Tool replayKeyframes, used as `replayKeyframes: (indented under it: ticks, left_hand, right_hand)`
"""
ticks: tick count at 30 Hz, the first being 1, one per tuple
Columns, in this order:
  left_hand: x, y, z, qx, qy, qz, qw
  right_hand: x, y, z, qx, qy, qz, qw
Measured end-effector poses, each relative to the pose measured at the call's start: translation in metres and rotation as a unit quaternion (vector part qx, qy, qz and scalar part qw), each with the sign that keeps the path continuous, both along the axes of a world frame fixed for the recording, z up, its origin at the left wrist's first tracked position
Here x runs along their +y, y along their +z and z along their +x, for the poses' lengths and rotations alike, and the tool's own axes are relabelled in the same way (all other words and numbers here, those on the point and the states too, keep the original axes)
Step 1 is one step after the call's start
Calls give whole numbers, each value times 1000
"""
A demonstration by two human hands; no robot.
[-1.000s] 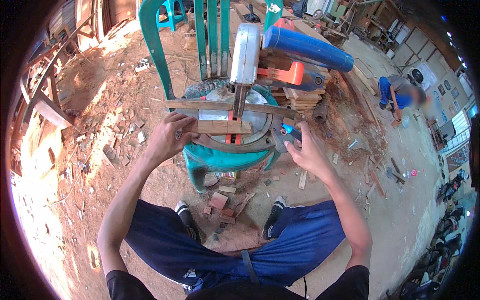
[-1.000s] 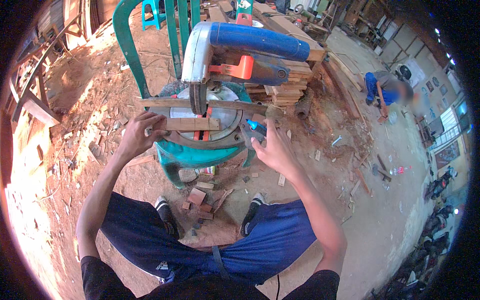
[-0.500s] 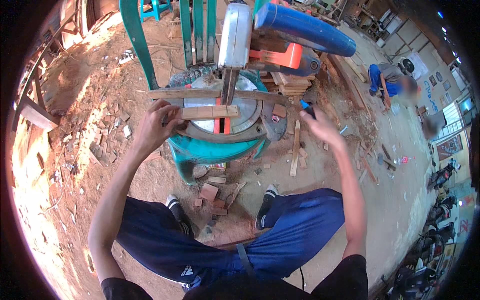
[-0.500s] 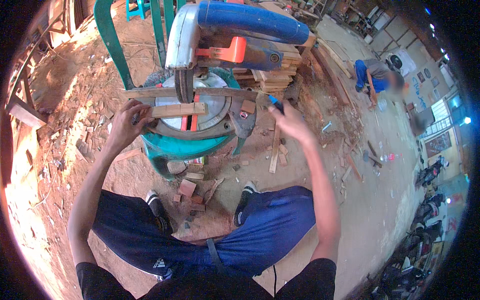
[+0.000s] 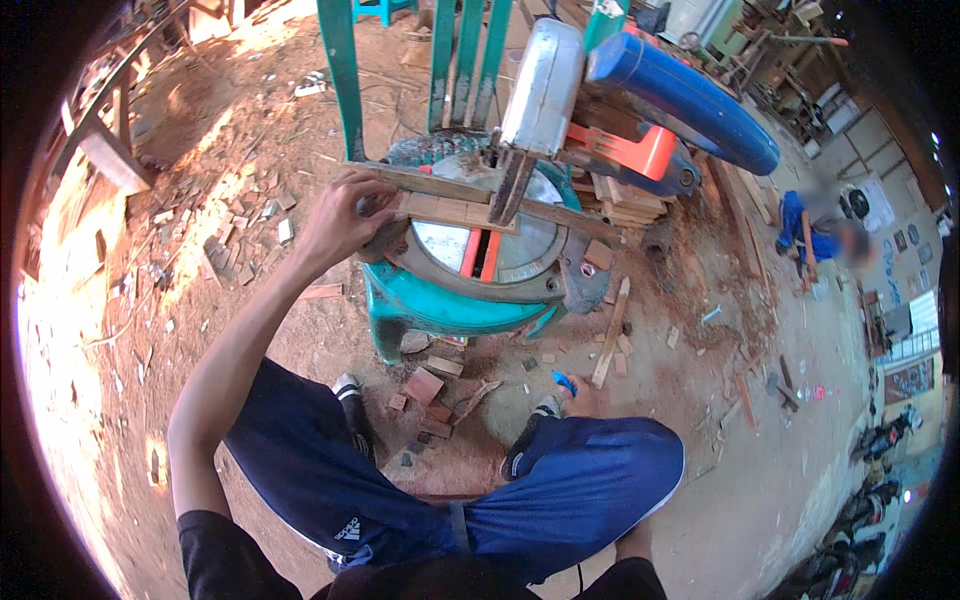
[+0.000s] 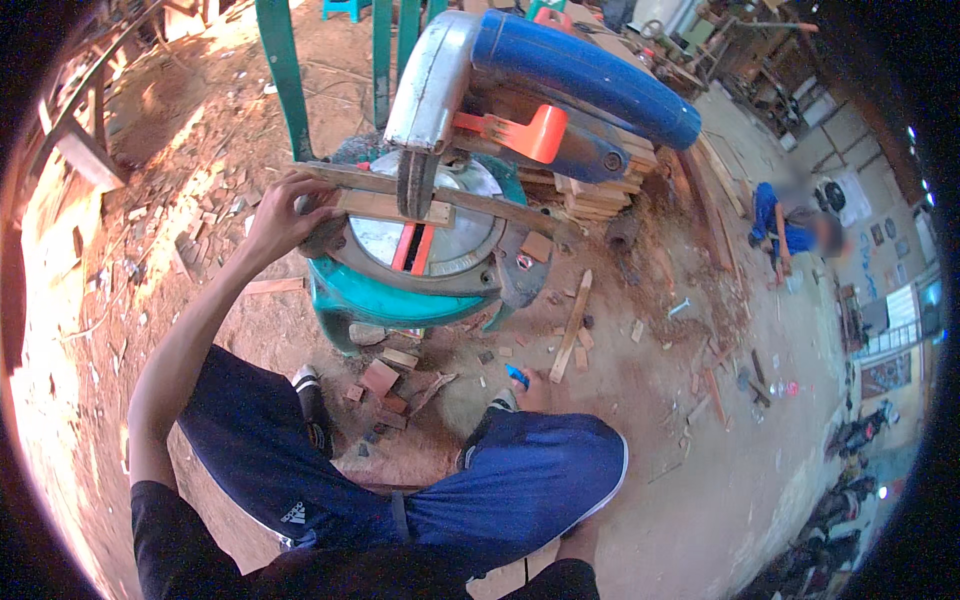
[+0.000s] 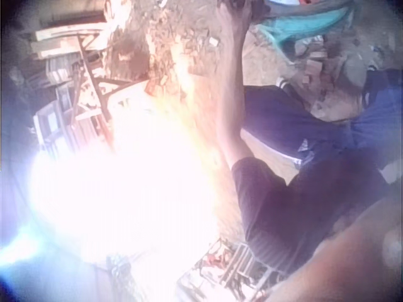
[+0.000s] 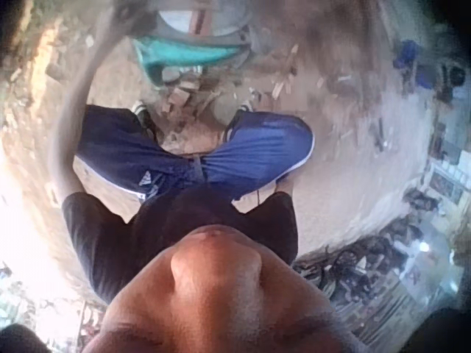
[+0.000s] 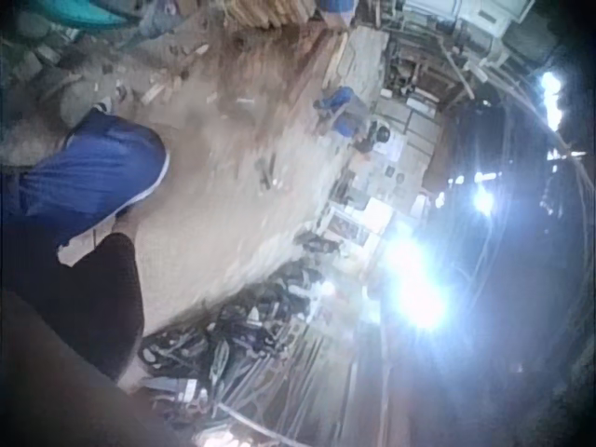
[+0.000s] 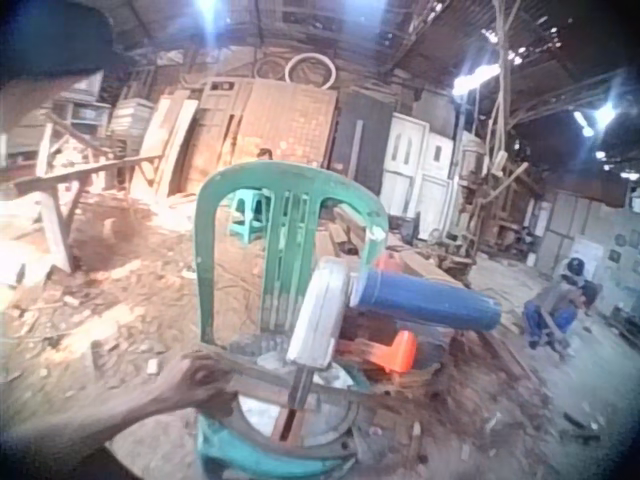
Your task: The person cuts a piece of wood using a circular saw mounted on a plastic chair, then marks lines on another wooden component with a marker while sitting on the floor.
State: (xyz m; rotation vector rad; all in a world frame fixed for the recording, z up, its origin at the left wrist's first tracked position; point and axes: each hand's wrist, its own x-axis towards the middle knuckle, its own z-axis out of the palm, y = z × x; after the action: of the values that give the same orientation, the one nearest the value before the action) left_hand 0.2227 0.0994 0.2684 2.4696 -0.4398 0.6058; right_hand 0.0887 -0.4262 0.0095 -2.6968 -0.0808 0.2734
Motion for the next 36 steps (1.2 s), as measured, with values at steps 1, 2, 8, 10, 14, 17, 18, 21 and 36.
replayKeyframes:
  ticks: [1, 2, 8, 10, 14, 17, 18, 21, 36]
  left_hand:
    - [0, -2, 3, -7, 1, -6, 1000]
    - [0, 0, 2, -13, 0, -8, 1000]
    - [-6, 20, 0, -113, 14, 91, 989]
    - [-4, 23, 6, -126, 3, 125, 984]
    - [9, 5, 19, -84, -12, 138, 987]
    - [8, 6, 24, -41, -25, 114, 992]
    - [6, 5, 27, -35, -30, 105, 993]
    - [15, -2, 22, -37, -10, 118, 992]
    - [-5, 14, -10, -35, -2, 140, 989]
  right_hand:
    - [7, -7, -3, -14, -6, 8, 1000]
    - [14, -12, -7, -24, -11, 18, 999]
    - [18, -19, 1, -62, -27, -20, 997]
    - [19, -18, 3, -82, -33, -51, 995]
    - [9, 2, 16, -179, -62, -192, 963]
    - [-6, 37, 43, -247, -113, -101, 957]
    - [-14, 52, 53, -260, -129, -13, 957]
    - [-16, 134, 85, -281, -152, 162, 934]
    - [81, 444, 68, -598, 76, 56, 796]
